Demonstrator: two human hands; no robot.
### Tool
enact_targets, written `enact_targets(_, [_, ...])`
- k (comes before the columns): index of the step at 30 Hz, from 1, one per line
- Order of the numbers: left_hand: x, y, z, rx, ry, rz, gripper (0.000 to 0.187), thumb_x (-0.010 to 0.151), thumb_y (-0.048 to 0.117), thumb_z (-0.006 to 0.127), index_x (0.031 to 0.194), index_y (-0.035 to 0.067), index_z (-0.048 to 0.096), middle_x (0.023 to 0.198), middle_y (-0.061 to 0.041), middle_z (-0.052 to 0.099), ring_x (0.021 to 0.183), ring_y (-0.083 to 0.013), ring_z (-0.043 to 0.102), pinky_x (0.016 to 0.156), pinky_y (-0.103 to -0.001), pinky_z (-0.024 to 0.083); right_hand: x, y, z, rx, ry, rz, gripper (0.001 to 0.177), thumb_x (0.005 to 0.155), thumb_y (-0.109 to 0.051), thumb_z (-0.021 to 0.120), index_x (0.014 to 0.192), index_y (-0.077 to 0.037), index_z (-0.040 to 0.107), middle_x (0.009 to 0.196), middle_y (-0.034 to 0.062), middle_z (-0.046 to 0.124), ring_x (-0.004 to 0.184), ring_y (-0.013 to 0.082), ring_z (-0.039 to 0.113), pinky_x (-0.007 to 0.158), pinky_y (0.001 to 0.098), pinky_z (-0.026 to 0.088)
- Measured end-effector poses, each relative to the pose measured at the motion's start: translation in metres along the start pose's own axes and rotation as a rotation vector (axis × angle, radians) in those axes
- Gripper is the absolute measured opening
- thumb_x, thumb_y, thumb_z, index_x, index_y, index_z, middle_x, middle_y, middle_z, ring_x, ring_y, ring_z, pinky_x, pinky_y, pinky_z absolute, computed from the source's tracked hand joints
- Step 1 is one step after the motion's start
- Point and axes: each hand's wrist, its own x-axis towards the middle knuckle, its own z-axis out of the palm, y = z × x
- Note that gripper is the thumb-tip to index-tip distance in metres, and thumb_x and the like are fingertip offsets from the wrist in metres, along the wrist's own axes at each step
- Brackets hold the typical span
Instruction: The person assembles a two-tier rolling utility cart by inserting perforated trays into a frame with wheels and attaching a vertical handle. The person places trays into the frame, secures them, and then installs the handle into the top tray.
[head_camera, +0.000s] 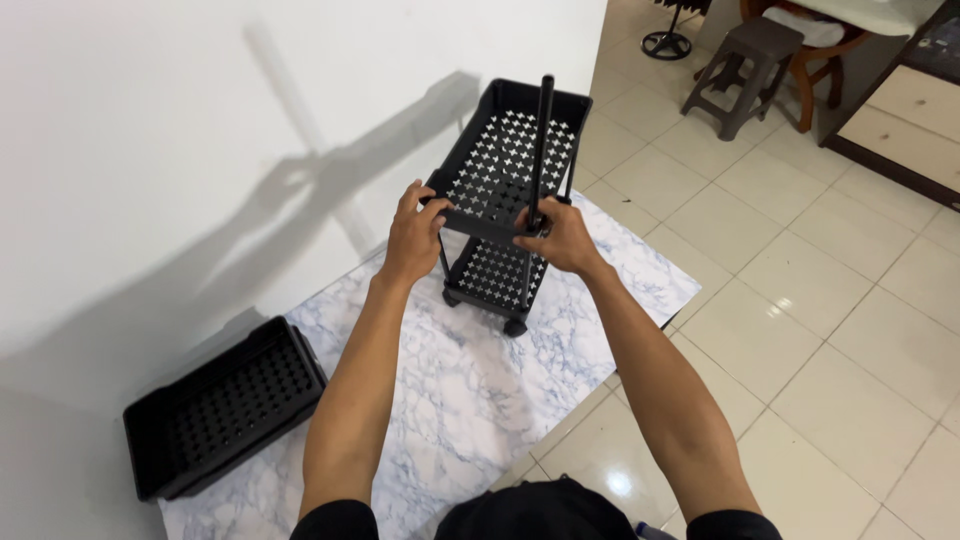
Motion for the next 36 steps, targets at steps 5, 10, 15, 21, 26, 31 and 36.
enact_targets(5, [-0.013,0.011,-0.007,-0.021,-0.026,-0.010,0.032,0.091,-0.009,0.062,0.117,0.008,0.071,0.131,-0.016,0.056,0.135,-0.0410,0.050,0.110,-0.048,0.045,-0.002,0.010,-0.005,0.156,0.058,-0.118,0.031,0.073,-0.003,0.086,0.102,-0.005,0.074,0.131,0.0037,0.070,0.111,0.0189,0.068,0.092,0.0344,0.059])
enact_targets(10, [-0.027,0.021,-0.013,-0.004,-0.037,0.010,0.036,0.088,-0.012,0.060,0.116,0.007,0.072,0.123,-0.016,0.058,0.134,-0.0395,0.051,0.107,-0.047,0.046,0.000,0.020,-0.014,0.121,0.099,-0.076,0.033,0.072,-0.003,0.088,0.103,-0.006,0.078,0.147,0.0009,0.061,0.121,0.0194,0.065,0.093,0.0371,0.056])
enact_targets(15, [-0.035,0.031,-0.020,0.011,-0.022,0.029,0.033,0.087,-0.011,0.061,0.113,0.005,0.073,0.122,-0.016,0.058,0.132,-0.0408,0.049,0.108,-0.047,0.045,0.002,0.019,-0.018,0.122,0.056,-0.051,0.032,0.072,-0.004,0.088,0.103,-0.007,0.078,0.147,-0.0003,0.061,0.125,0.0202,0.063,0.095,0.0380,0.056])
enact_targets(21, [-0.037,0.035,-0.015,0.032,0.014,0.041,0.028,0.087,-0.007,0.068,0.111,0.005,0.074,0.118,-0.015,0.058,0.127,-0.0398,0.048,0.105,-0.048,0.045,0.006,0.018,-0.021,0.148,0.020,-0.046,0.026,0.075,-0.004,0.086,0.100,-0.007,0.078,0.149,-0.0018,0.059,0.128,0.0210,0.061,0.099,0.0398,0.056])
enact_targets(26, [-0.042,0.039,-0.006,0.098,0.064,0.065,0.034,0.085,-0.012,0.065,0.114,0.005,0.074,0.119,-0.014,0.058,0.126,-0.0384,0.048,0.106,-0.047,0.044,0.011,0.025,-0.025,0.160,-0.012,-0.092,0.026,0.076,0.000,0.083,0.101,-0.005,0.077,0.151,0.0003,0.057,0.129,0.0218,0.061,0.098,0.0396,0.058])
enact_targets(31, [-0.048,0.051,0.000,0.126,0.060,0.061,0.042,0.080,-0.016,0.064,0.116,0.004,0.074,0.118,-0.012,0.060,0.122,-0.0380,0.049,0.104,-0.047,0.044,0.014,0.034,-0.028,0.240,-0.017,-0.046,0.028,0.078,0.005,0.078,0.104,-0.005,0.076,0.154,0.0004,0.055,0.125,0.0208,0.064,0.096,0.0371,0.056])
enact_targets(36, [-0.052,0.059,0.004,0.119,0.090,0.068,0.039,0.083,-0.015,0.066,0.115,0.006,0.074,0.117,-0.011,0.060,0.121,-0.0372,0.048,0.103,-0.046,0.045,0.011,0.040,-0.027,0.321,-0.019,0.012,0.030,0.084,0.010,0.072,0.110,-0.005,0.074,0.155,0.0009,0.055,0.128,0.0197,0.062,0.095,0.0373,0.061])
